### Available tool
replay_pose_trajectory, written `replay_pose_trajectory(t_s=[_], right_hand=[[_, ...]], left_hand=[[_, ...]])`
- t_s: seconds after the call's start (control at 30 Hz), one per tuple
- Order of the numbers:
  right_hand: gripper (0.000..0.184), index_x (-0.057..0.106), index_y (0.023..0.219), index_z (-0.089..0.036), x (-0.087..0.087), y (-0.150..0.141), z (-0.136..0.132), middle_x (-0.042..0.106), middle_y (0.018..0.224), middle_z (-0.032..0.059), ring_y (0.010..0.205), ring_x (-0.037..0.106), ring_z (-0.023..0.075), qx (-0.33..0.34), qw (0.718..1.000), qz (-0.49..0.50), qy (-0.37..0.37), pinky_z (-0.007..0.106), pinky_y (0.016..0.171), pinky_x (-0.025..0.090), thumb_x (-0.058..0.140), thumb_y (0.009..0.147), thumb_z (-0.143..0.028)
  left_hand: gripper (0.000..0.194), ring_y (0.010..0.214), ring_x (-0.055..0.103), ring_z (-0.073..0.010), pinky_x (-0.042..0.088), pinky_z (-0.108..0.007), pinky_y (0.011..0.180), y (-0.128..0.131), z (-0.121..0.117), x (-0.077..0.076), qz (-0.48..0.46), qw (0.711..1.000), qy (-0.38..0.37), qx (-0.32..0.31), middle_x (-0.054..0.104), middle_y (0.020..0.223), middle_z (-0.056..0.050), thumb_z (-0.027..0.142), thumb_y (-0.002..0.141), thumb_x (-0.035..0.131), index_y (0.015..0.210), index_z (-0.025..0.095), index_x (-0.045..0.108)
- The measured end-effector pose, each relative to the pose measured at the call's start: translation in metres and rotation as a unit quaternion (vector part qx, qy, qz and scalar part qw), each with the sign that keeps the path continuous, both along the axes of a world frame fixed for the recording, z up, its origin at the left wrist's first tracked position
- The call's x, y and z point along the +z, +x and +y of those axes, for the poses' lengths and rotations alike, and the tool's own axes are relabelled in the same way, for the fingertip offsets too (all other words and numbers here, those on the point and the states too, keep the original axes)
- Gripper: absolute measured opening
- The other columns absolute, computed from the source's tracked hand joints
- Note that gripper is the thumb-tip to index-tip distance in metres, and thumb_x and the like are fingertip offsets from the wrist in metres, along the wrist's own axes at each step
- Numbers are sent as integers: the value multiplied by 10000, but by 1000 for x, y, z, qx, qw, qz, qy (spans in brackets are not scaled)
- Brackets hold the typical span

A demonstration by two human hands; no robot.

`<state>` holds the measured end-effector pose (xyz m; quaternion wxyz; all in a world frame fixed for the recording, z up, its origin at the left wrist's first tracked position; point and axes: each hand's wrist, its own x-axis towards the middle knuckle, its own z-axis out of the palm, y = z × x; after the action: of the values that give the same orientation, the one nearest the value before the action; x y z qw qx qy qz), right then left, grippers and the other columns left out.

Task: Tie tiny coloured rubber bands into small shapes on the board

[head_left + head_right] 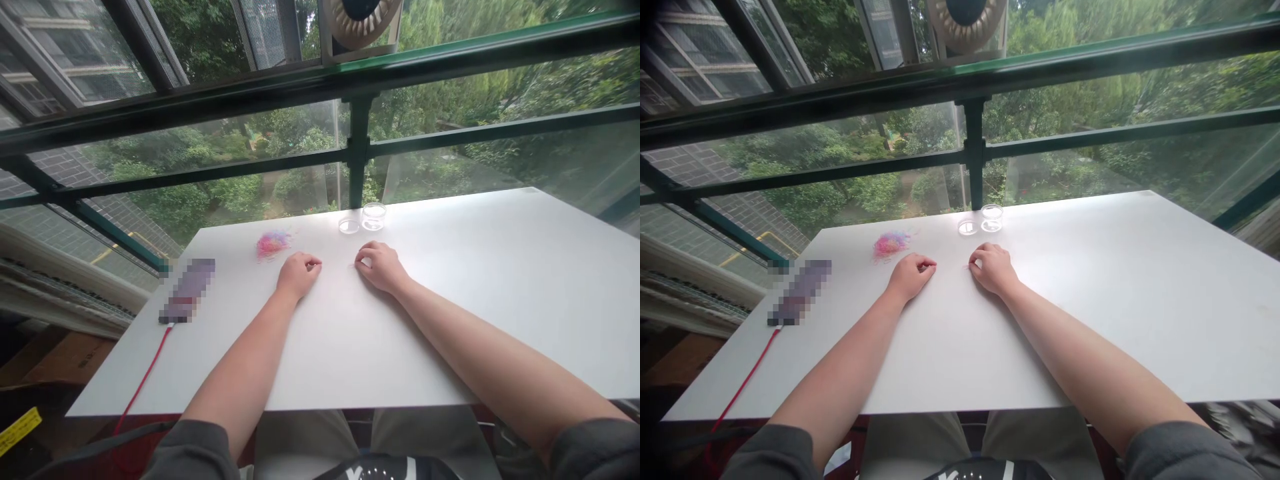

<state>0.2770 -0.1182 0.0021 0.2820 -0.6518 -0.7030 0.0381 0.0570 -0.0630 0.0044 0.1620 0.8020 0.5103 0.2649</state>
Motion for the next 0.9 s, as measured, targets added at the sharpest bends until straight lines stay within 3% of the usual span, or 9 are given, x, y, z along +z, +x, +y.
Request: replay_pose_trajectory(t_s=[0.23,0.43,0.67,0.9], right_hand=[[119,672,791,-212,-1,0,0,625,1012,63,977,534,242,2,1000,-1,1,379,902,360,569,788,-270],[108,662,787,-211,-2,-1,-1,615,1018,64,968,536,240,4,1000,-5,8,377,903,361,576,766,-274],[114,657,800,-213,-2,-1,-2,610,1022,64,976,534,240,7,1000,-10,9,375,906,363,575,779,-288],[100,657,793,-210,0,-2,-2,616,1022,63,969,543,232,5,1000,-13,9,356,896,374,569,783,-256]], left_hand=[[187,821,595,-173,482,-307,817,1,0,1,7,1000,-4,3,656,876,-39,270,765,587,881,228,727],[276,834,594,-160,477,-288,841,2,-1,0,-13,1000,0,10,664,904,-39,141,733,550,947,210,711],[187,825,592,-174,475,-305,810,5,-2,1,6,1000,4,9,666,879,-34,265,764,580,882,232,721],[178,831,584,-180,464,-297,771,4,1,-3,13,1000,3,14,668,878,-32,275,786,564,859,242,722]])
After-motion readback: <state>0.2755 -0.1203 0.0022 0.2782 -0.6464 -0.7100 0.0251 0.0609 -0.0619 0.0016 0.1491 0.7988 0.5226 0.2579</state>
